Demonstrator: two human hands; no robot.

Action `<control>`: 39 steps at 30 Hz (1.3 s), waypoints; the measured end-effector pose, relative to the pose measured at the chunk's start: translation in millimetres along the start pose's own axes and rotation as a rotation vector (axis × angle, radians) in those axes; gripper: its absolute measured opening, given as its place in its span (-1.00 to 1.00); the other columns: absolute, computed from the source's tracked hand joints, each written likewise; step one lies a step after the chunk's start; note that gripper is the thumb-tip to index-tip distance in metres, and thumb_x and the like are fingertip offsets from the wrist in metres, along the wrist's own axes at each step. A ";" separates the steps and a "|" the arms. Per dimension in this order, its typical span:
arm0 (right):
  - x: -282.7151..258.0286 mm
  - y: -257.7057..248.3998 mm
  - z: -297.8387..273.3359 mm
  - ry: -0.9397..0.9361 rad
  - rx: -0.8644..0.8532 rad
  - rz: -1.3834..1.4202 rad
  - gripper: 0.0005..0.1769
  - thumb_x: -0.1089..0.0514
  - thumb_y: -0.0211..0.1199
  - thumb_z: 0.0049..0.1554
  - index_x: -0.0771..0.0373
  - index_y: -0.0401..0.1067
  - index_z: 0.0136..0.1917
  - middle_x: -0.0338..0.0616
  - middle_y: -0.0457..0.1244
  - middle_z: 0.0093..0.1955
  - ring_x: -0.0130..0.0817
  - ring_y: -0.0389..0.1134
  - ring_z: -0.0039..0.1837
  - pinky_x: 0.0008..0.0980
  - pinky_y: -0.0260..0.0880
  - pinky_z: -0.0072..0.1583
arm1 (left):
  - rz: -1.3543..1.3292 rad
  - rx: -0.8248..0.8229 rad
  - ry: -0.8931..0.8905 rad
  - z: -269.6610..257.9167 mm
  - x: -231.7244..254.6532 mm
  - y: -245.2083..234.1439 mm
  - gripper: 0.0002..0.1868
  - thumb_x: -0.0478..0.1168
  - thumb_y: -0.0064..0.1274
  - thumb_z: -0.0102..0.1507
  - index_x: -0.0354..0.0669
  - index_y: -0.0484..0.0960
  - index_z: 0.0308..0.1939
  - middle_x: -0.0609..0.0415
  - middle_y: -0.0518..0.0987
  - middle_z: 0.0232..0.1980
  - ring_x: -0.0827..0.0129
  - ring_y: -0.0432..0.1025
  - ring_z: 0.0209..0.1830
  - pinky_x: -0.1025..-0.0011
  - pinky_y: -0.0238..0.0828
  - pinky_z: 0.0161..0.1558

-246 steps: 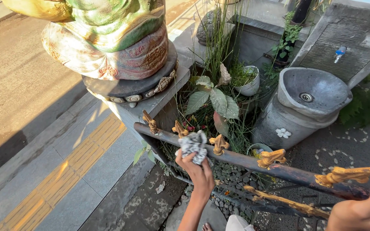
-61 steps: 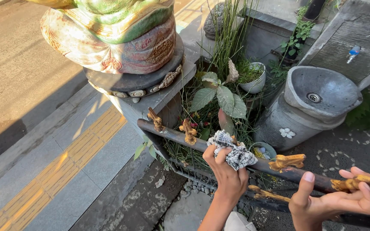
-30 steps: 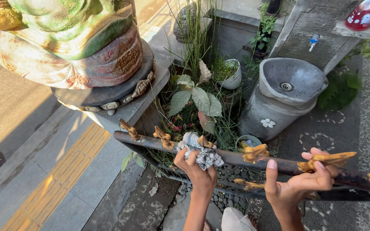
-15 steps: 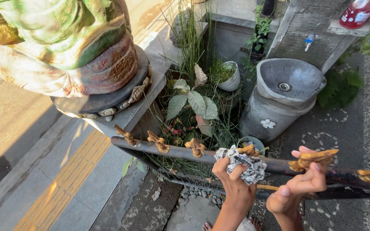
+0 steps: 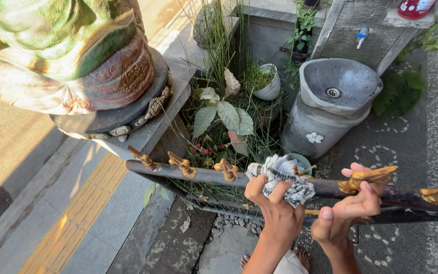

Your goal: Wiping down an ornate metal fence with a cloth.

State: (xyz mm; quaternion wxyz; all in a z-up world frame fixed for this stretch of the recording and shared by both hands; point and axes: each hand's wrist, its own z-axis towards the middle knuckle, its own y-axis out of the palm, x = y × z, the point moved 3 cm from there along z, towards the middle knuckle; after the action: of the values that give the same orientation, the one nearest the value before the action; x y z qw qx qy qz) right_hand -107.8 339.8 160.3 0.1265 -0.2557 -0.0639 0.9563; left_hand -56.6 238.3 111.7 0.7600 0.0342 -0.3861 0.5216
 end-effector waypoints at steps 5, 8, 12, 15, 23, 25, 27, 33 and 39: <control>7.4 -0.1 -4.2 0.038 -0.015 -0.036 -0.31 -0.24 -0.10 0.28 0.16 -0.17 0.47 0.14 -0.07 0.42 -0.12 0.05 0.37 -0.08 0.17 0.36 | -0.119 0.083 0.128 20.3 5.9 -3.8 -0.11 -0.38 0.30 -0.09 0.02 0.23 0.28 -0.25 0.10 0.24 -0.16 0.06 0.30 -0.14 0.01 0.31; 6.9 0.3 -0.9 -0.005 -0.015 -0.088 -0.33 -0.23 -0.11 0.23 0.18 -0.15 0.42 0.15 -0.07 0.43 -0.08 0.04 0.36 -0.05 0.18 0.35 | -0.166 0.108 0.046 -4.5 -15.9 8.7 -0.17 -0.44 0.24 0.01 0.02 0.22 0.30 -0.23 0.10 0.26 -0.11 0.09 0.34 -0.09 0.05 0.35; 7.0 0.7 1.0 0.010 -0.032 -0.101 -0.31 -0.24 -0.11 0.23 0.20 -0.15 0.43 0.14 -0.07 0.43 -0.09 0.04 0.36 -0.06 0.18 0.35 | -0.130 -0.008 -0.001 15.6 1.1 -6.6 -0.16 -0.47 0.14 -0.07 -0.09 0.21 0.28 -0.27 0.12 0.21 -0.16 0.05 0.32 -0.13 -0.01 0.31; 5.5 0.9 1.3 0.021 -0.014 -0.090 -0.30 -0.23 -0.09 0.24 0.22 -0.14 0.43 0.14 -0.06 0.42 -0.11 0.06 0.34 -0.02 0.15 0.35 | -0.113 0.016 0.079 30.1 13.6 -13.0 -0.17 -0.47 0.14 -0.04 -0.19 0.22 0.32 -0.24 0.21 0.26 -0.17 0.04 0.35 -0.12 0.00 0.33; 3.1 -2.6 4.8 -0.049 -0.043 -0.039 -0.13 -0.36 0.10 0.22 0.15 -0.22 0.47 0.23 -0.14 0.50 0.06 0.00 0.55 0.04 0.20 0.47 | -0.145 -0.030 -0.098 -17.2 -12.7 -5.6 -0.32 -0.36 0.18 0.09 -0.13 0.26 0.26 -0.37 0.20 0.27 -0.15 0.11 0.37 -0.09 0.01 0.35; -13.7 -8.4 -9.0 0.015 0.036 0.038 -0.11 -0.37 0.14 0.19 0.14 -0.17 0.48 0.21 -0.15 0.55 0.02 -0.04 0.58 0.01 0.13 0.50 | -0.410 -0.005 -0.210 -17.2 -2.3 -29.6 -0.40 -0.32 0.15 0.09 -0.11 0.33 0.20 -0.34 0.23 0.23 -0.11 0.19 0.29 -0.06 0.09 0.31; 31.5 -11.4 -62.7 0.071 0.133 0.100 -0.09 -0.38 0.18 0.16 0.13 -0.12 0.49 0.19 -0.16 0.60 -0.03 -0.08 0.61 -0.03 0.05 0.52 | -0.689 0.004 -0.312 -22.4 -8.1 -37.8 -0.48 -0.27 0.12 0.09 -0.09 0.40 0.13 -0.32 0.26 0.18 -0.07 0.27 0.21 -0.03 0.16 0.26; 223.1 -87.7 -380.5 1.052 0.006 0.504 -0.38 0.11 0.24 0.08 0.35 0.26 0.37 0.33 0.20 0.34 0.08 0.26 0.33 -0.03 0.28 0.32 | -0.634 -0.523 -0.006 -14.7 10.1 -37.9 -0.80 -0.05 0.22 0.28 0.01 0.54 -0.25 0.05 0.44 0.10 0.12 0.33 0.28 0.07 0.25 0.41; 142.9 -64.4 -269.3 0.676 0.080 0.333 -0.64 0.20 0.25 0.26 0.49 0.45 0.24 0.20 0.22 0.31 -0.03 0.33 0.39 -0.12 0.34 0.41 | -0.567 -0.528 0.102 -55.7 -7.2 14.0 -0.56 0.19 0.01 0.39 -0.07 0.43 0.05 -0.07 0.24 0.07 0.07 0.21 0.23 -0.04 0.06 0.40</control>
State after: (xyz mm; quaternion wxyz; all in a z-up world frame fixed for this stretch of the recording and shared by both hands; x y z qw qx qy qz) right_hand -77.9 456.4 -127.1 -0.0071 -0.5586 0.0612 0.8271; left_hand -38.4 264.5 63.4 0.8749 -0.0830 -0.4442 0.1745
